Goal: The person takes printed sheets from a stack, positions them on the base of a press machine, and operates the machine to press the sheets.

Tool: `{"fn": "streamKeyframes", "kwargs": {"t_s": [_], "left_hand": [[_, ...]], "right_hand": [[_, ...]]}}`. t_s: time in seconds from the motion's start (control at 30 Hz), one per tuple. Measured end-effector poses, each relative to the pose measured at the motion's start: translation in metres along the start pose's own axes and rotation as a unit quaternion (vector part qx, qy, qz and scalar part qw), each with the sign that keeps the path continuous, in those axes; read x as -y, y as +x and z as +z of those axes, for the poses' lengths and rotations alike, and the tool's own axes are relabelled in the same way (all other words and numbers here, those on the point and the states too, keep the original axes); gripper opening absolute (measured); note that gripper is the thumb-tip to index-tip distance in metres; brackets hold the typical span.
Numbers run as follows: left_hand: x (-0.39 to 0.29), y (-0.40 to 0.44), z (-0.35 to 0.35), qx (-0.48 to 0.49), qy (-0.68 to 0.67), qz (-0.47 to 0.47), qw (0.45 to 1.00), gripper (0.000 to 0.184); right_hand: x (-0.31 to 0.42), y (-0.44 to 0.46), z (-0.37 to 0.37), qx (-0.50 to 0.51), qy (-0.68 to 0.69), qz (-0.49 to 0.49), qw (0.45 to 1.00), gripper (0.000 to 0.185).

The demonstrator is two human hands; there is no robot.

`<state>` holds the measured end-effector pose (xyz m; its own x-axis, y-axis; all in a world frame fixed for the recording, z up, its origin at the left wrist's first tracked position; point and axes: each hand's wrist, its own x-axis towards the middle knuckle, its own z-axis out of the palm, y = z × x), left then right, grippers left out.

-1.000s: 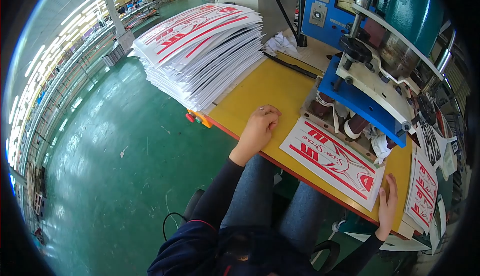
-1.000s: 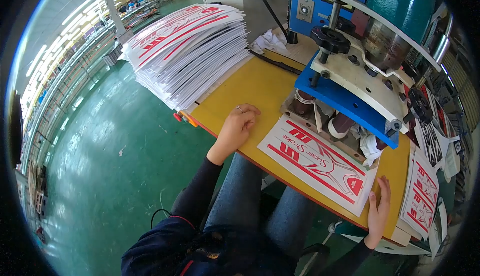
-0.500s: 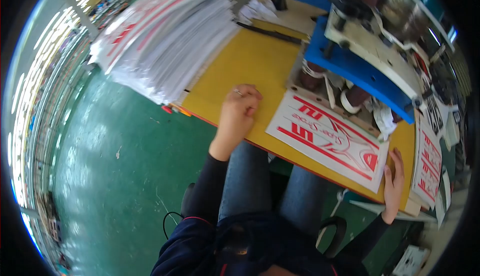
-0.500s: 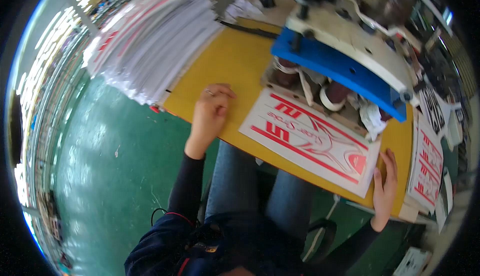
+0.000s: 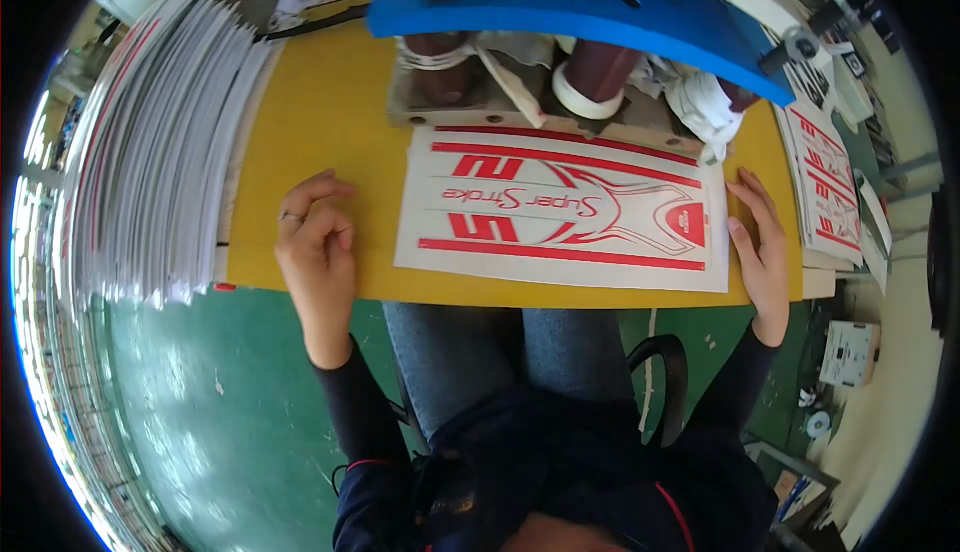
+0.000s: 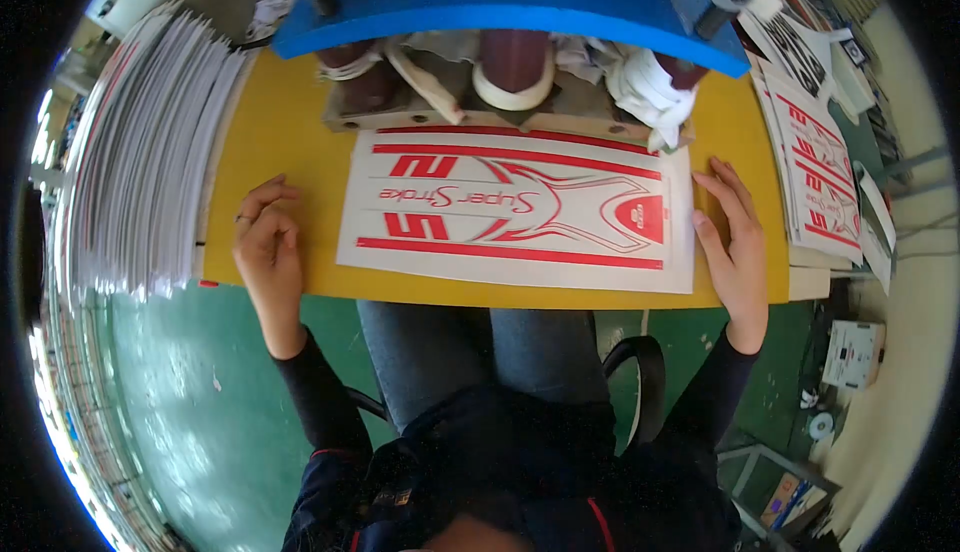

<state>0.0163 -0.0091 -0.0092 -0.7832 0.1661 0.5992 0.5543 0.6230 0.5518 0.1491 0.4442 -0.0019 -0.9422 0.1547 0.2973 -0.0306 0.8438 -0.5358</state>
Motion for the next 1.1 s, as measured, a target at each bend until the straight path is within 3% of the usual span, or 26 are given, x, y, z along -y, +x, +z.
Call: {"fn": "streamKeyframes", "kwargs": {"t_s": [0.13,0.23,0.33,0.37,0.43,0.53,0.67,0.83,0.93,1.1], "left_hand": [[0.004,0.000,-0.002,0.015,0.020,0.035,0.999,0.013],[-0.005,-0.005,-0.006,0.058,0.015,-0.030,0.998,0.013],[-0.020,-0.018,-0.016,0.177,-0.038,-0.032,0.983,0.009],[-0.024,-0.019,-0.018,0.196,-0.003,-0.010,0.981,0.010],[-0.032,-0.017,-0.020,0.233,0.072,0.031,0.969,0.023],[-0.041,0.000,-0.019,0.236,0.197,0.060,0.950,0.034],[-0.031,0.019,0.005,0.233,0.164,0.042,0.958,0.038],[-0.024,0.017,0.018,0.191,0.162,0.029,0.968,0.038],[-0.021,0.014,0.008,0.185,0.176,0.078,0.964,0.039],[-0.027,0.015,0.018,0.177,0.160,0.035,0.971,0.036]], "right_hand": [[0.010,0.000,-0.005,-0.016,0.037,0.009,0.999,0.032],[0.016,-0.013,-0.014,-0.026,0.112,0.044,0.992,0.023],[0.019,-0.029,-0.023,0.058,0.056,-0.056,0.995,0.017],[0.021,-0.034,-0.019,0.050,0.080,-0.006,0.996,0.015],[0.020,-0.032,-0.020,0.034,0.043,-0.019,0.998,0.017],[0.022,-0.019,-0.020,0.025,-0.037,-0.037,0.998,0.023],[0.018,0.013,-0.001,-0.011,-0.101,-0.006,0.995,0.031],[0.012,0.014,0.005,-0.013,-0.030,-0.002,0.999,0.030],[0.014,0.014,0.002,-0.021,-0.044,-0.020,0.999,0.027],[0.013,0.015,0.004,-0.033,-0.002,0.000,0.999,0.022]]}}
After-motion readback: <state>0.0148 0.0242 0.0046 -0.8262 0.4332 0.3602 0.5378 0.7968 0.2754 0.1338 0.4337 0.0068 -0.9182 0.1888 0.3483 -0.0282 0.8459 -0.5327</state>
